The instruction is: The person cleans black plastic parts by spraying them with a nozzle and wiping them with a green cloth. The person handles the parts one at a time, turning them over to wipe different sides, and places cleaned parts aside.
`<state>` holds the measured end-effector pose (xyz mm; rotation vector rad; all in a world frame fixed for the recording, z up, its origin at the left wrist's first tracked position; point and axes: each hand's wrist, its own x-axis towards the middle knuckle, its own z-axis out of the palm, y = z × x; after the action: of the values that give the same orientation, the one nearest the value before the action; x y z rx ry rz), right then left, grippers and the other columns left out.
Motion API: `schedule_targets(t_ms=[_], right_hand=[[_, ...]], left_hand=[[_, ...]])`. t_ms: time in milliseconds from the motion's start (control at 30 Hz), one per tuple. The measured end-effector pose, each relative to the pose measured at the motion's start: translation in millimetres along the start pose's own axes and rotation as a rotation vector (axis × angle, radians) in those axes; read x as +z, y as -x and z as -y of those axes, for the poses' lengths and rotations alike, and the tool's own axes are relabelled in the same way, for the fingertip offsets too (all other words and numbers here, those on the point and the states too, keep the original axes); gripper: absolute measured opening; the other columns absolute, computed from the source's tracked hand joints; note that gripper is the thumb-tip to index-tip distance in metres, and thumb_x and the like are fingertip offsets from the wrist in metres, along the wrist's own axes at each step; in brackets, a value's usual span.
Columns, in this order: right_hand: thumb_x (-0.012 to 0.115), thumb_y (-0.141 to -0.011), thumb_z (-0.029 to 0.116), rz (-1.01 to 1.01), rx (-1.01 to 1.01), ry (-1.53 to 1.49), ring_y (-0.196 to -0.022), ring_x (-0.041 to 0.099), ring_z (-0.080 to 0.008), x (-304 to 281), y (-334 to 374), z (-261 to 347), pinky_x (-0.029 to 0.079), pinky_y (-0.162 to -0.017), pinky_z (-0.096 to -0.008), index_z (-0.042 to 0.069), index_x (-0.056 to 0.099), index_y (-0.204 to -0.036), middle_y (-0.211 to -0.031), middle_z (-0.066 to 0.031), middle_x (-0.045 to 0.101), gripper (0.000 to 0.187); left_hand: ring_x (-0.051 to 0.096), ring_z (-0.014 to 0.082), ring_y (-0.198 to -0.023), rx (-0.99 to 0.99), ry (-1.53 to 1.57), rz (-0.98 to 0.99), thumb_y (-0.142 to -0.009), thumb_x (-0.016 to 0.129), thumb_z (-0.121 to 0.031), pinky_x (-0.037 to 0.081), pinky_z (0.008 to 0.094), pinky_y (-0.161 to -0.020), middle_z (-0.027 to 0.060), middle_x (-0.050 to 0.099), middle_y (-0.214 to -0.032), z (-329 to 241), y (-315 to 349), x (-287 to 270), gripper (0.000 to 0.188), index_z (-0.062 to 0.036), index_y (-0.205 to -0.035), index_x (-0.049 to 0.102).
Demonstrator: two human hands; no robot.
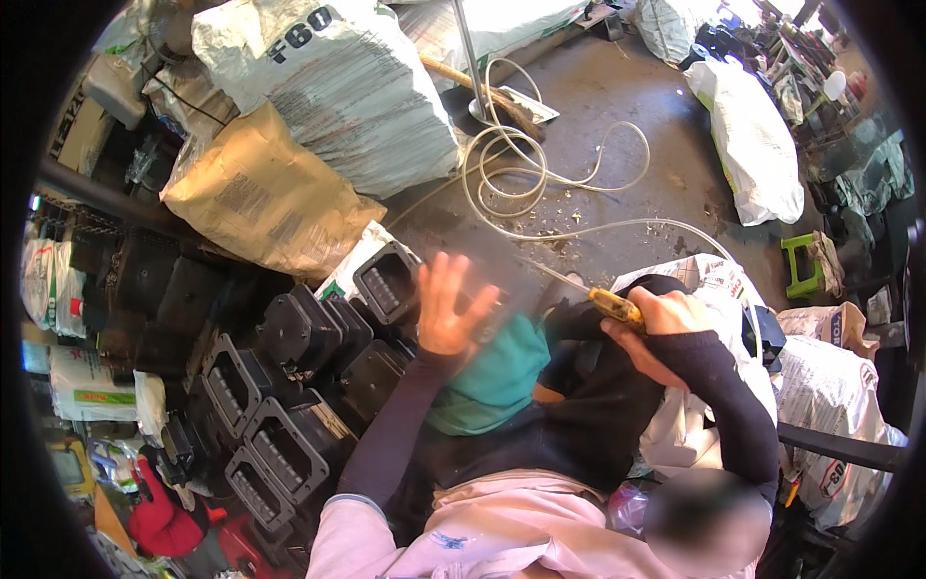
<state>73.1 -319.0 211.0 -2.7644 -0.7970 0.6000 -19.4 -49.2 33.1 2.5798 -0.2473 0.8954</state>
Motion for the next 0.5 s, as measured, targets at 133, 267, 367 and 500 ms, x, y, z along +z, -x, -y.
schedule_targets(t_ms=[133,267,367,500], right_hand=[[0.068,-0.091,0.045,0.116,-0.034,0.072,-0.08,0.068,-0.0424,-10,-11,6,0.053,-0.074,-0.051,0.004,0.068,-0.096,-0.078,-0.0229,0.068,0.042],[0.068,-0.09,0.044,0.164,-0.084,0.063,-0.083,0.069,-0.0425,-22,-28,20,0.054,-0.076,-0.0487,0.0,0.069,-0.094,-0.081,-0.0254,0.069,0.044],[0.068,-0.09,0.043,0.154,-0.091,0.089,-0.081,0.07,-0.0419,-30,-39,29,0.056,-0.075,-0.0477,-0.001,0.07,-0.092,-0.079,-0.0261,0.069,0.044],[0.068,-0.09,0.042,0.171,-0.061,0.128,-0.085,0.07,-0.0422,-33,-44,29,0.054,-0.078,-0.0481,-0.001,0.07,-0.095,-0.082,-0.0257,0.07,0.043]], left_hand=[[0.041,0.0396,-0.142,0.16,-0.085,0.031,-0.081,0.067,-0.006,0.028,0.0619,-0.117,0.0163,0.052,-0.144,-26,15,7,0.05,-0.0307,-0.124,0.067],[0.044,0.036,-0.14,0.104,-0.169,0.048,-0.085,0.061,-0.01,0.03,0.0583,-0.117,0.0141,0.053,-0.144,-36,22,13,0.047,-0.0325,-0.126,0.066],[0.045,0.0356,-0.139,0.121,-0.161,0.053,-0.086,0.061,-0.012,0.029,0.0575,-0.118,0.0135,0.054,-0.143,-34,23,14,0.045,-0.033,-0.125,0.066],[0.045,0.0358,-0.139,0.138,-0.177,0.021,-0.085,0.061,-0.009,0.026,0.0574,-0.12,0.0136,0.054,-0.143,-33,21,14,0.046,-0.0315,-0.125,0.066]])
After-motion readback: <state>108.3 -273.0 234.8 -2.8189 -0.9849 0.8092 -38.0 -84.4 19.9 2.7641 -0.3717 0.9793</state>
